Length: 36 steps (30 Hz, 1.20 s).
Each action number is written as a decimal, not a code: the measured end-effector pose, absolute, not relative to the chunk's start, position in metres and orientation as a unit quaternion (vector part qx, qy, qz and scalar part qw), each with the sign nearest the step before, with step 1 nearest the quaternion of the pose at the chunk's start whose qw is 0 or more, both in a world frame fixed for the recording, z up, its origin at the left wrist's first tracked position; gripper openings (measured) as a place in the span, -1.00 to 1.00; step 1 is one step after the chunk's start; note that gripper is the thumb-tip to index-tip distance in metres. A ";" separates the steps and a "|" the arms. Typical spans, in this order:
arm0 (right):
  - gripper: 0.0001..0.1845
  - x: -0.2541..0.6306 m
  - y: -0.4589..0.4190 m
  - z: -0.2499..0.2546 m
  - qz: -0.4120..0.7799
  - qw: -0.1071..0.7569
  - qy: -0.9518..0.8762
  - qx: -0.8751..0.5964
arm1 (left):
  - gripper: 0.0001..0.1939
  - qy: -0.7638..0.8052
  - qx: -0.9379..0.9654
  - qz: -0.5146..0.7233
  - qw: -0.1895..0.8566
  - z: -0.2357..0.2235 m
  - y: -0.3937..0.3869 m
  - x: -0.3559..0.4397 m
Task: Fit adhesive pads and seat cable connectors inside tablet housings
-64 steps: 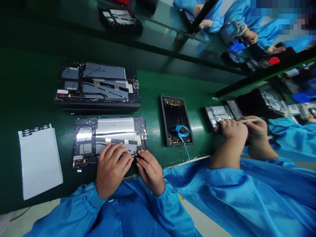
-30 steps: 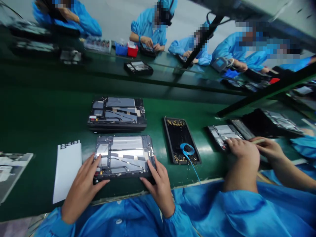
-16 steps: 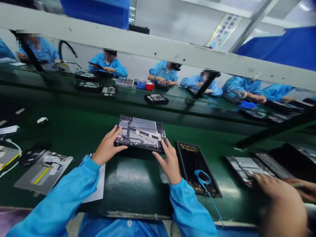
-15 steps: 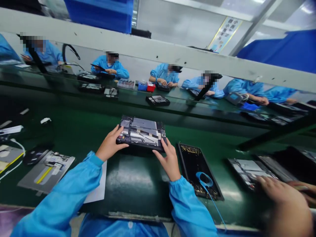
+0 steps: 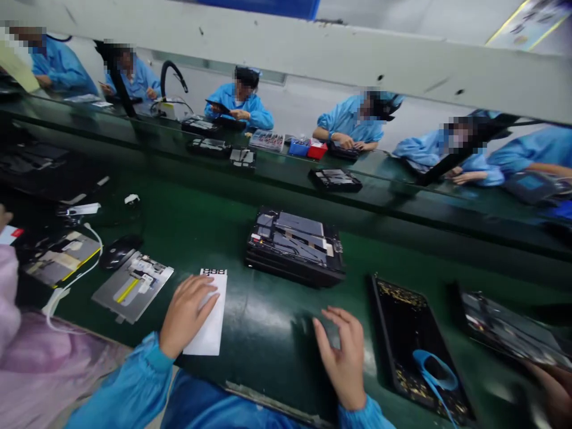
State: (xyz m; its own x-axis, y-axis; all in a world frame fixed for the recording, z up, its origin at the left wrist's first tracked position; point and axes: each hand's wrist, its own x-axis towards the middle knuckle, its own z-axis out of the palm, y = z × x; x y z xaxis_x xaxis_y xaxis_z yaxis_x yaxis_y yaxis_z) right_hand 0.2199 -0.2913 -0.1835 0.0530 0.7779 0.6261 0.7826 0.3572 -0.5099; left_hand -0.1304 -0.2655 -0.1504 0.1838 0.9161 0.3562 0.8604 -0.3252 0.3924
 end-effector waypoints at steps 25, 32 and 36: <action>-0.83 0.021 -0.204 -0.178 0.221 0.163 -0.850 -0.449 | -0.61 0.564 0.802 0.196 0.030 -0.180 -0.324 -0.117; -0.85 0.021 -0.198 -0.180 0.289 0.192 -0.832 -0.433 | -0.31 0.578 0.800 0.157 0.026 -0.177 -0.331 -0.103; -0.86 0.035 -0.204 -0.179 0.350 0.262 -0.801 -0.409 | -0.32 0.579 0.802 0.146 0.016 -0.180 -0.333 -0.102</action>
State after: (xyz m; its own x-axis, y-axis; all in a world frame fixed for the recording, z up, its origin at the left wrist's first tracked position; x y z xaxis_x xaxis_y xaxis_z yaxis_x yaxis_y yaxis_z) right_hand 0.0347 -0.2043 -0.1793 -0.5283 0.8384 0.1344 0.4714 0.4212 -0.7748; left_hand -0.1016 -0.3328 -0.1802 0.2881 0.9332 0.2149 0.9237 -0.3300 0.1947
